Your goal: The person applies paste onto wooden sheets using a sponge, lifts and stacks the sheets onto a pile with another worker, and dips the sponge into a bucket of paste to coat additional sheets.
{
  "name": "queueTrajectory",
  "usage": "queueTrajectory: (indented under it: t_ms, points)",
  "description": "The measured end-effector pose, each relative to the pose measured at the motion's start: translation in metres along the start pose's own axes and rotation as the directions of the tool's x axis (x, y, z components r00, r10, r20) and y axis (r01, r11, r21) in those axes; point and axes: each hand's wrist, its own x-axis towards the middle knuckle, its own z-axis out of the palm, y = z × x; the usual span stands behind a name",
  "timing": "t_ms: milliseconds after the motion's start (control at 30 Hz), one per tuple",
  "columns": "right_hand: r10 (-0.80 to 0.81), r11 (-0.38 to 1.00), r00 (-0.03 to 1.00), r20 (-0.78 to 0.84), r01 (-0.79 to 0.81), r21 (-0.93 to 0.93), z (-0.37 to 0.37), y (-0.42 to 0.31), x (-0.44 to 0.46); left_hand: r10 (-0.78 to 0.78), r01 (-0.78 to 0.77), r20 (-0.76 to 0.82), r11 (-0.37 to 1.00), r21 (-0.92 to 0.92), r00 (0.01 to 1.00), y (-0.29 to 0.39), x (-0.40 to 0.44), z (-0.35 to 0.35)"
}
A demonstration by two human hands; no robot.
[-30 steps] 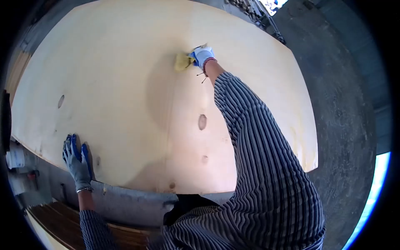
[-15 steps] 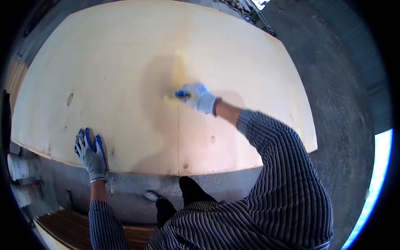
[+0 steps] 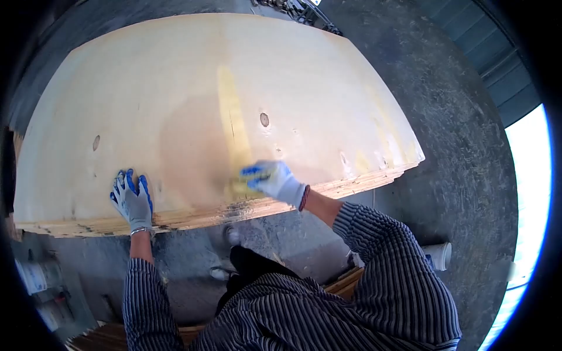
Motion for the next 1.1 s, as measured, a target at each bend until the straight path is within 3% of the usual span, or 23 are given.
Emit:
queueTrajectory:
  t_ms: [33,67,100,167,233,300,367,433,467,500,567,600,700,733,767,800,833,900,933,1033,1100]
  points:
    - [0.192,0.936,0.978,-0.077,-0.159,0.314,-0.007,0.000,0.015,-0.001,0.001,0.000,1.000,0.000,1.000,-0.008,0.000,0.003]
    - [0.328,0.754,0.942,-0.065,-0.220,0.619,-0.015,0.006,0.036,0.036,-0.035,0.004,0.978,-0.204,0.999,-0.020,0.002,0.007]
    - [0.449,0.473,0.894,-0.001,-0.236,0.849,-0.024,0.014,0.058,0.073,-0.067,0.002,0.916,-0.395,0.997,-0.030,0.002,0.009]
    - [0.481,0.193,0.870,0.108,-0.226,0.955,-0.032,0.047,0.099,0.038,-0.035,-0.003,0.878,-0.476,0.999,-0.043,-0.011,-0.005]
    - [0.703,0.280,0.710,-0.041,-0.224,0.933,-0.025,0.089,0.153,-0.016,0.005,-0.012,0.774,-0.633,1.000,-0.058,-0.027,-0.030]
    - [0.700,0.689,0.621,-0.352,-0.459,0.561,-0.015,0.123,0.203,-0.089,0.093,0.034,0.828,-0.554,0.995,-0.074,-0.049,-0.054]
    - [0.724,0.667,0.536,-0.434,-0.703,0.245,-0.028,0.124,0.241,-0.115,0.120,0.041,0.871,-0.477,0.993,-0.110,-0.073,-0.062]
    - [0.393,0.810,0.861,-0.322,-0.490,-0.322,-0.036,0.096,0.250,-0.143,0.157,0.065,0.901,-0.404,0.988,-0.140,-0.103,-0.071]
    - [0.495,0.767,0.798,-0.344,-0.587,-0.258,-0.033,0.096,0.257,-0.206,0.222,0.083,0.895,-0.386,0.975,-0.151,-0.114,-0.074]
    - [0.499,0.763,0.797,-0.341,-0.591,-0.264,-0.033,0.102,0.251,-0.266,0.284,0.101,0.885,-0.369,0.959,-0.159,-0.124,-0.077]
    - [0.213,0.952,0.976,-0.041,-0.217,-0.215,-0.039,0.109,0.225,-0.311,0.336,0.126,0.863,-0.377,0.942,-0.175,-0.140,-0.080]
    - [0.324,0.923,0.946,-0.015,-0.320,-0.215,-0.044,0.064,0.203,-0.356,0.384,0.146,0.843,-0.376,0.923,-0.181,-0.144,-0.080]
    - [0.465,0.885,0.880,0.095,-0.461,-0.061,-0.036,0.057,0.149,-0.376,0.411,0.167,0.816,-0.406,0.911,-0.200,-0.151,-0.079]
    - [0.264,0.960,0.963,0.052,-0.257,-0.116,-0.026,0.069,0.125,-0.370,0.408,0.173,0.815,-0.412,0.913,-0.206,-0.151,-0.080]
    - [0.307,0.952,0.949,0.067,-0.307,-0.017,-0.021,0.052,0.104,-0.372,0.418,0.191,0.814,-0.403,0.908,-0.212,-0.149,-0.081]
    - [0.333,0.941,0.937,0.109,-0.323,-0.106,-0.021,0.029,0.089,-0.372,0.425,0.207,0.814,-0.396,0.905,-0.219,-0.147,-0.081]
    - [0.279,0.959,0.958,0.070,-0.274,-0.076,-0.008,0.045,0.068,-0.361,0.417,0.210,0.813,-0.407,0.908,-0.226,-0.145,-0.082]
    - [0.273,0.930,0.962,-0.003,-0.265,-0.254,0.009,0.012,0.047,-0.331,0.391,0.211,0.824,-0.411,0.920,-0.246,-0.141,-0.085]
    - [0.371,0.912,0.926,-0.067,-0.377,-0.162,0.022,0.001,0.040,-0.323,0.386,0.214,0.821,-0.421,0.922,-0.260,-0.141,-0.085]
    - [0.447,0.883,0.862,-0.240,-0.468,-0.036,0.063,-0.024,0.032,-0.273,0.334,0.209,0.870,-0.363,0.939,-0.307,-0.140,-0.090]
    - [0.487,0.871,0.836,-0.252,-0.487,0.067,0.086,-0.044,0.036,-0.291,0.343,0.184,0.843,-0.414,0.939,-0.330,-0.139,-0.098]
